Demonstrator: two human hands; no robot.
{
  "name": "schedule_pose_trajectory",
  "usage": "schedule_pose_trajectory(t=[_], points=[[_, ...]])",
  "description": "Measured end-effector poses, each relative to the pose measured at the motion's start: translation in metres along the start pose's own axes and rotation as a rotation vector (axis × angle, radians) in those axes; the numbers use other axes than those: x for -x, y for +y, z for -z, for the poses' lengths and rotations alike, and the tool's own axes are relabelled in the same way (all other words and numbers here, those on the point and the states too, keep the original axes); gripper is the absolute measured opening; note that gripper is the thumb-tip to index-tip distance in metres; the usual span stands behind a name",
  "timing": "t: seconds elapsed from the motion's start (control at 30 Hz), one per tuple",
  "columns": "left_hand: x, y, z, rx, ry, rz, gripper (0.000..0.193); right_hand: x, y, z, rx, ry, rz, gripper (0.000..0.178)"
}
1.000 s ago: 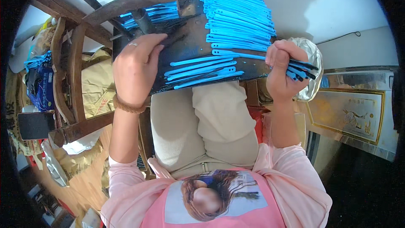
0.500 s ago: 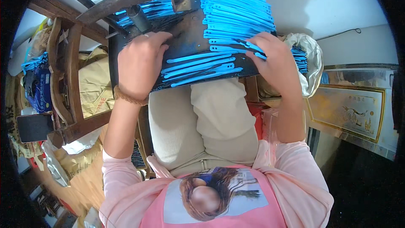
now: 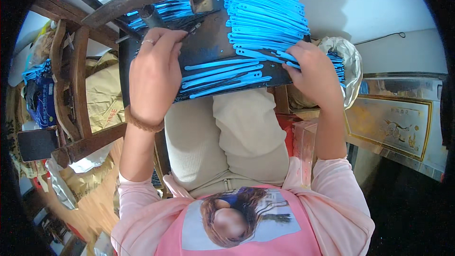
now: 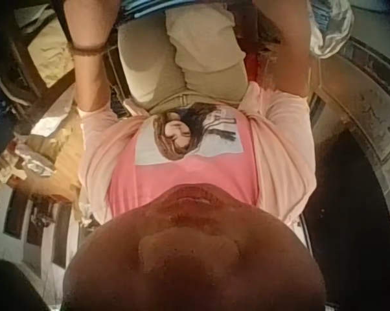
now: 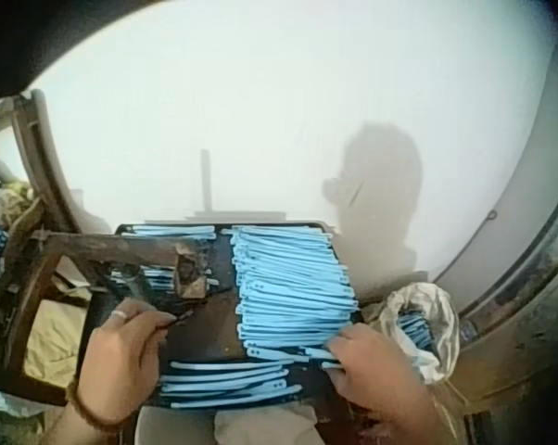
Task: Assembling small blue plastic components on a production floor.
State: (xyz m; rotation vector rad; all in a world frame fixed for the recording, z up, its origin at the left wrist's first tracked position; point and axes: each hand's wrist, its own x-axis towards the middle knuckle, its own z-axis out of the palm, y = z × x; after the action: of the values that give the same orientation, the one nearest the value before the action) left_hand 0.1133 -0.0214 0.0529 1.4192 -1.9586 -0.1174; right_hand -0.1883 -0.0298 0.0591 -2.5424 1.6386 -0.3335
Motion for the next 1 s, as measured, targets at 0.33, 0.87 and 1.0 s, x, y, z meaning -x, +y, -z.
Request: schedule_pose_trajectory(t=[0.33,0.87,1.0], points=[[0.008,0.01,-0.005,0.403,0.097,0.208,0.014,0.006,0.002,0.02,-0.327,0.094,0.153,0.021],[0.008,-0.006,-0.021,0.672,0.247,0.205,0.014,-0.004,-0.006,0.041,-0.911,0.233,0.058,0.019],[0.009,-0.008,-0.021,0.673,0.227,0.228,0.013,-0.018,-0.015,0.026,-0.932,0.206,0.088,0.022]])
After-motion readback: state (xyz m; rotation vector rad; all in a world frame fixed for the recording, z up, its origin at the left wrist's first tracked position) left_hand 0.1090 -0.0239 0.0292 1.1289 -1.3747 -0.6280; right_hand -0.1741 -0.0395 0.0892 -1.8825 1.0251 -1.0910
